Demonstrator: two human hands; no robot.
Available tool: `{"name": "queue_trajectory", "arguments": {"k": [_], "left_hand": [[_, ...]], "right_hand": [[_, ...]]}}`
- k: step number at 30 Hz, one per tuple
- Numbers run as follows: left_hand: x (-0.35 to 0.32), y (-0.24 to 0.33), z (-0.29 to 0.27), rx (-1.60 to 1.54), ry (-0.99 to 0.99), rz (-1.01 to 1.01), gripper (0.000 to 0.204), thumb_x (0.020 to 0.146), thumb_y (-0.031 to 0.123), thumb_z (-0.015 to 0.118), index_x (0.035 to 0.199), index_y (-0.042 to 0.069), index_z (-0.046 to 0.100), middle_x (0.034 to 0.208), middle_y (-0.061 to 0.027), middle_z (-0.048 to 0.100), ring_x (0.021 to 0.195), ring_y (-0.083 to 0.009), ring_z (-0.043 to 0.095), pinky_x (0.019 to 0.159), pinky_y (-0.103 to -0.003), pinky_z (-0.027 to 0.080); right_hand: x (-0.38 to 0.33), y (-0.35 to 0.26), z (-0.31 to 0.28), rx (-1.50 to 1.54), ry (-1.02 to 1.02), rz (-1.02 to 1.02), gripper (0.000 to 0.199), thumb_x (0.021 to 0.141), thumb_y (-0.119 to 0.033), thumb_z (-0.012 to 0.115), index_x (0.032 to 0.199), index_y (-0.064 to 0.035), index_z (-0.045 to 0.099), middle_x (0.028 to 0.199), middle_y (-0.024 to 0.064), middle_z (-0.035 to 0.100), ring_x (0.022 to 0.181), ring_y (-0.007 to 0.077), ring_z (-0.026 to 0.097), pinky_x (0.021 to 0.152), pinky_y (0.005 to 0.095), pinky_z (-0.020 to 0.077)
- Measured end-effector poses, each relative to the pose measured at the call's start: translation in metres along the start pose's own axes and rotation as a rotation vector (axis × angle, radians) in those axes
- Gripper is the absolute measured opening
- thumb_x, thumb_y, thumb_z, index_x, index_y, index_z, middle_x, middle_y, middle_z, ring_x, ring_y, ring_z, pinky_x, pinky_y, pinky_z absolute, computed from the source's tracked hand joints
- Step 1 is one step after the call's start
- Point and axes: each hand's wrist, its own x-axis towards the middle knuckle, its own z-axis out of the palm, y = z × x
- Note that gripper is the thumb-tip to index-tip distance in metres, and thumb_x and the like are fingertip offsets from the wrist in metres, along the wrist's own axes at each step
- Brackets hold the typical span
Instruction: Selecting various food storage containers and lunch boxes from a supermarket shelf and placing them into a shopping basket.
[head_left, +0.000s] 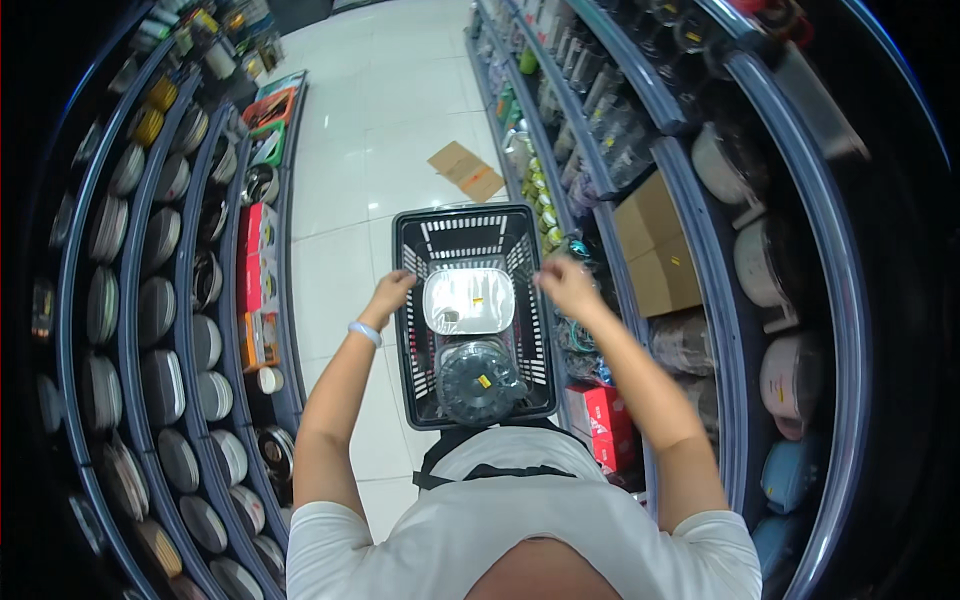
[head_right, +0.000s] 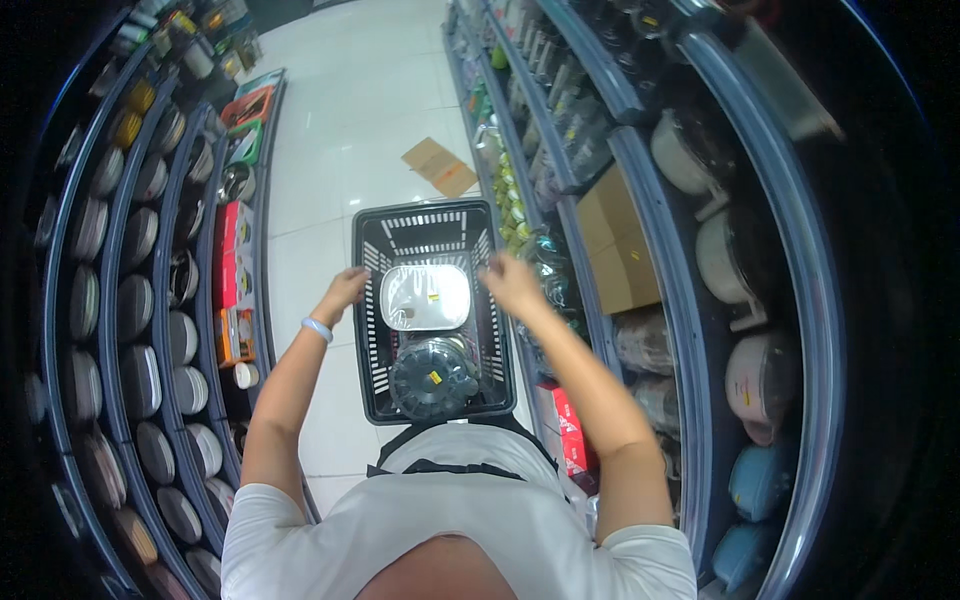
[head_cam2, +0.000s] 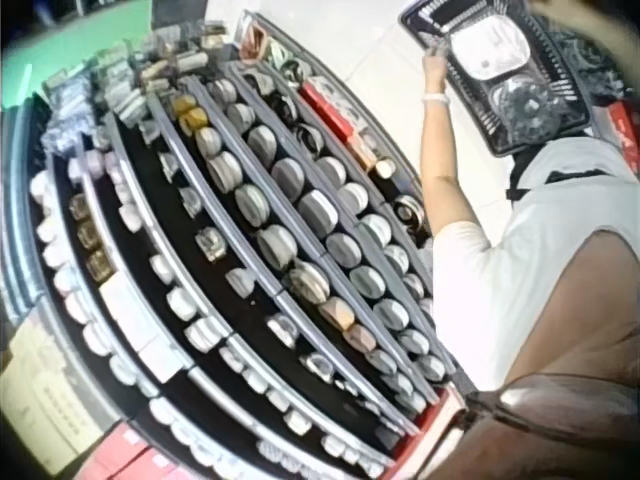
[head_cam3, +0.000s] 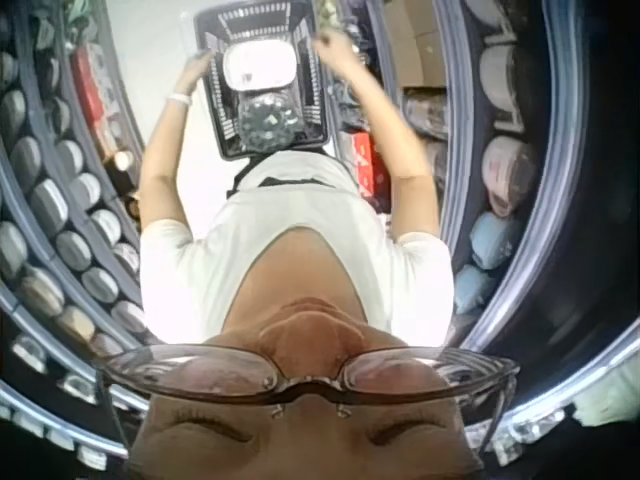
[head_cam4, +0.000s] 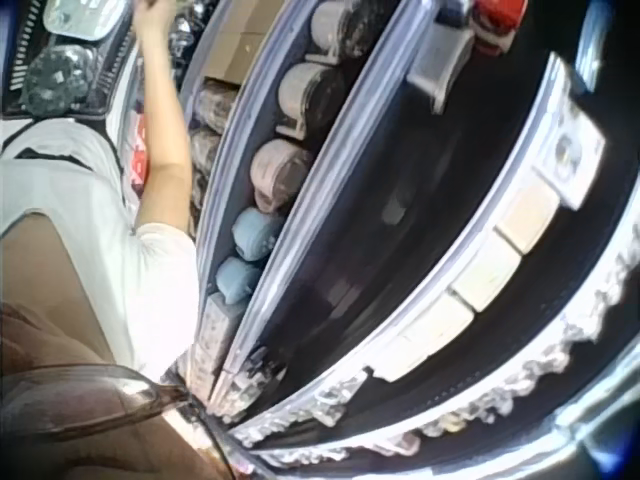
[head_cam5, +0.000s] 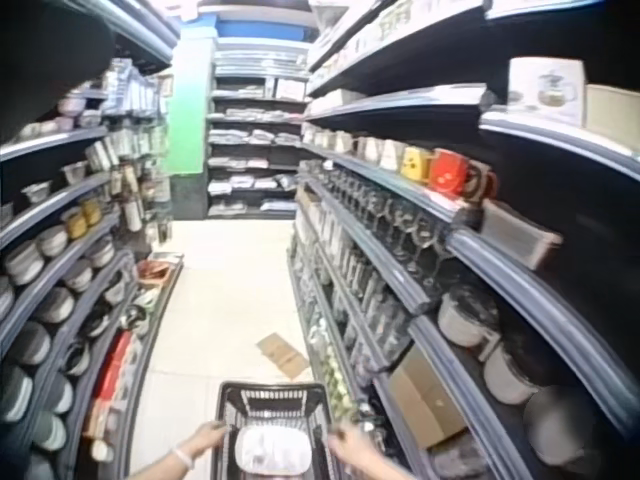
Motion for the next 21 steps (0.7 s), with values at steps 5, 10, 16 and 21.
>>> {"name": "queue_trajectory", "arguments": {"k": [5,10,16,21], "left_hand": [[-0.021,-0.057,0.017,0.011,0.021,-0.192,0.055,0.083,0.028,0.053,0.126,-0.003,0.036,0.093,-0.0101,0.055,0.070,-0.0140,0.050,0.057,-0.027,0.044],[-0.033,-0.065,0.044,-0.148,-0.084,-0.289,0.048,0.085,0.026,0.049,0.128,0.007,0.037,0.107,-0.0095,0.053,0.089,-0.0179,0.050,0.078,-0.033,0.042],[-0.037,-0.055,0.045,-0.149,-0.026,-0.263,0.031,0.084,0.022,0.051,0.111,0.007,0.051,0.095,-0.0024,0.055,0.086,-0.0136,0.050,0.078,-0.032,0.041],[-0.044,-0.016,0.044,-0.195,0.037,-0.024,0.023,0.084,0.020,0.053,0.100,0.004,0.055,0.086,0.0007,0.053,0.076,-0.0082,0.047,0.069,-0.025,0.041]], "right_hand": [[0.006,0.079,0.110,-0.109,-0.145,0.171,0.064,0.072,-0.033,0.064,0.118,0.0061,0.043,0.109,0.0239,0.055,0.100,0.0322,0.055,0.085,0.0339,0.0427],[0.015,0.108,0.144,0.140,-0.264,0.264,0.058,0.073,-0.028,0.063,0.118,0.0042,0.044,0.111,0.0216,0.054,0.103,0.0286,0.053,0.088,0.0323,0.0395],[0.012,0.101,0.154,0.315,-0.166,0.184,0.043,0.073,-0.014,0.061,0.111,0.0017,0.049,0.101,0.0153,0.059,0.093,0.0231,0.056,0.082,0.0298,0.0417],[0.013,0.087,0.126,0.404,-0.095,0.121,0.041,0.072,-0.014,0.058,0.108,0.0037,0.049,0.104,0.0215,0.056,0.098,0.0303,0.054,0.085,0.0348,0.0403]]}}
